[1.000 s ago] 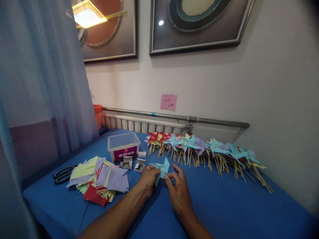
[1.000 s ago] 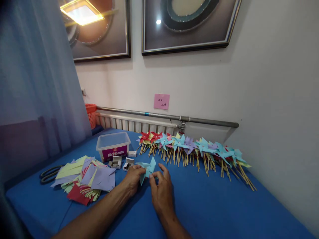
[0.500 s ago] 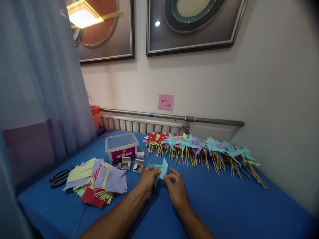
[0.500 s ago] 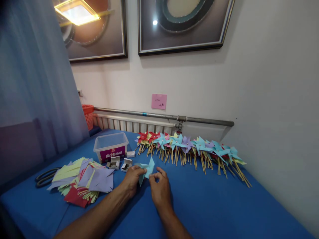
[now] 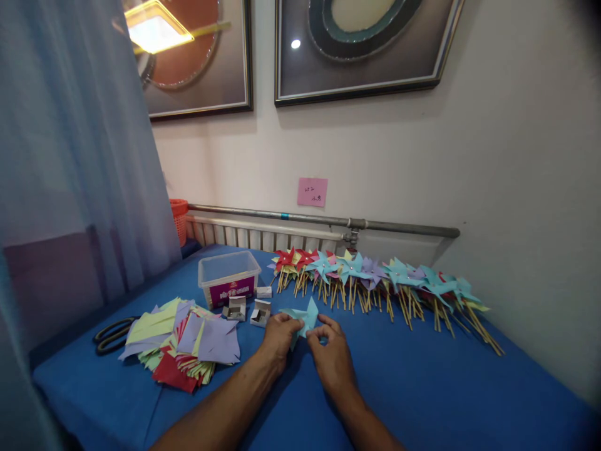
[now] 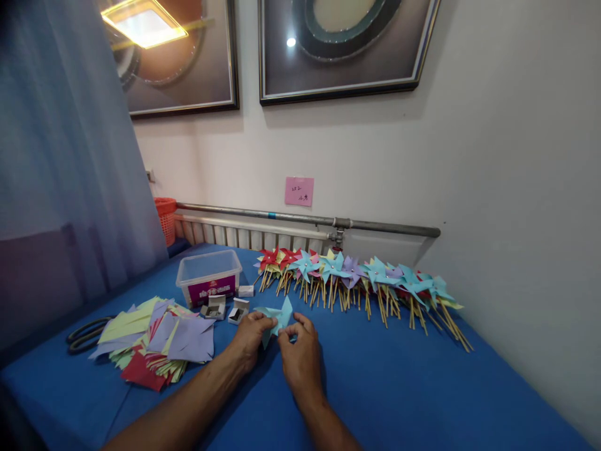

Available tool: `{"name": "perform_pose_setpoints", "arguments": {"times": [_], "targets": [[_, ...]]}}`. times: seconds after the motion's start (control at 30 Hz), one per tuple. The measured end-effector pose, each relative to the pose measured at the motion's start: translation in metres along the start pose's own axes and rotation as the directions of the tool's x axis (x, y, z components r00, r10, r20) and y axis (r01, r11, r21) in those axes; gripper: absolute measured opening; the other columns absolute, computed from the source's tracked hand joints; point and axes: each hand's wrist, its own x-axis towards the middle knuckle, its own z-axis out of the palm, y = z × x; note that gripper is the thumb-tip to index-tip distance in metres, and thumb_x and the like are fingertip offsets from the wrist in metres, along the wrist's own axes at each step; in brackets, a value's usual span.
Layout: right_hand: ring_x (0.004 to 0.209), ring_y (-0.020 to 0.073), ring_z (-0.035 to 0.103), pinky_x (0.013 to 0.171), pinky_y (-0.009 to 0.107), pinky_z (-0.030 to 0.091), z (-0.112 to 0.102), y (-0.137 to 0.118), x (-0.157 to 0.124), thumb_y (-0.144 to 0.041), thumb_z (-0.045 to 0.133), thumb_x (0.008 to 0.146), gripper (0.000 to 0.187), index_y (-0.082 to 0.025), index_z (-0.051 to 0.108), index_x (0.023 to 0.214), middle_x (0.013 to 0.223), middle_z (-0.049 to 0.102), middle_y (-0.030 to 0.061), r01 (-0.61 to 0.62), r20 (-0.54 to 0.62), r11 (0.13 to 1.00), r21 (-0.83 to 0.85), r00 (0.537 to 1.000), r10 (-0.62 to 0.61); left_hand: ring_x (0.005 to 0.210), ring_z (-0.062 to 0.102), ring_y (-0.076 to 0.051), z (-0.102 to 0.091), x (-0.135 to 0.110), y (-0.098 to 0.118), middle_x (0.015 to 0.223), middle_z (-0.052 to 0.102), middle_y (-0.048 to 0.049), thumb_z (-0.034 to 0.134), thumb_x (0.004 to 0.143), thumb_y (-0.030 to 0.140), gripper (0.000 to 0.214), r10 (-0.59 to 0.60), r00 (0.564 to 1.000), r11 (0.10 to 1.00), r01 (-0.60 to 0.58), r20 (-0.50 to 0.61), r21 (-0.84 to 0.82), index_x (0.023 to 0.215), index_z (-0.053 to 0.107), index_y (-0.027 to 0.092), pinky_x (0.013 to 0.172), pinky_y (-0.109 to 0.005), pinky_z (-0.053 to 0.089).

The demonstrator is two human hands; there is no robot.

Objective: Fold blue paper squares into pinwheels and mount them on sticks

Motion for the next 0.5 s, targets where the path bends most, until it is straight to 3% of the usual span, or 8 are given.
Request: {"name": "perform_pose_setpoints", "arguments": {"times": [0.2,0.37,0.5], "targets": [[0.117,0.0342,0.065,0.104,0.046,0.045,-0.005,-0.009,-0.001,-0.034,0.066,0.074,0.016,-0.026,0.066,0.061,0.115,0.074,0.0110,0.023,0.061,1.000,0.010,0.998,-0.024,0.045,0.043,-0.009,-0.001,0.000,0.002,0.050,0.049,0.0071,0.081,0.058,0.026,0.032,0.018,1.000,0.999,-0.018,0.012,0.035,0.061,0.049,0.021,0.048,-0.024,0.034],[0.087,0.0282,0.071,0.085,0.039,0.054,-0.005,-0.003,0.006,-0.041,0.074,0.070,0.019,-0.026,0.064,0.076,0.082,0.074,0.0037,-0.139,0.079,0.968,0.210,0.989,0.125,0.044,0.046,-0.009,0.000,-0.001,0.006,0.050,0.052,0.0054,0.083,0.057,0.027,0.034,-0.001,0.998,1.000,0.000,0.066,0.023,0.060,0.051,0.020,0.049,-0.024,0.036],[0.077,0.0267,0.072,0.074,0.036,0.055,-0.004,0.001,0.010,-0.040,0.082,0.060,0.045,-0.025,0.062,0.097,0.075,0.074,0.0008,-0.277,0.133,0.878,0.390,0.961,0.244,0.046,0.049,-0.010,0.001,-0.003,0.007,0.050,0.054,0.0041,0.085,0.056,0.028,0.033,-0.001,0.995,1.000,-0.002,0.100,0.029,0.059,0.053,0.019,0.051,-0.024,0.039]]}}
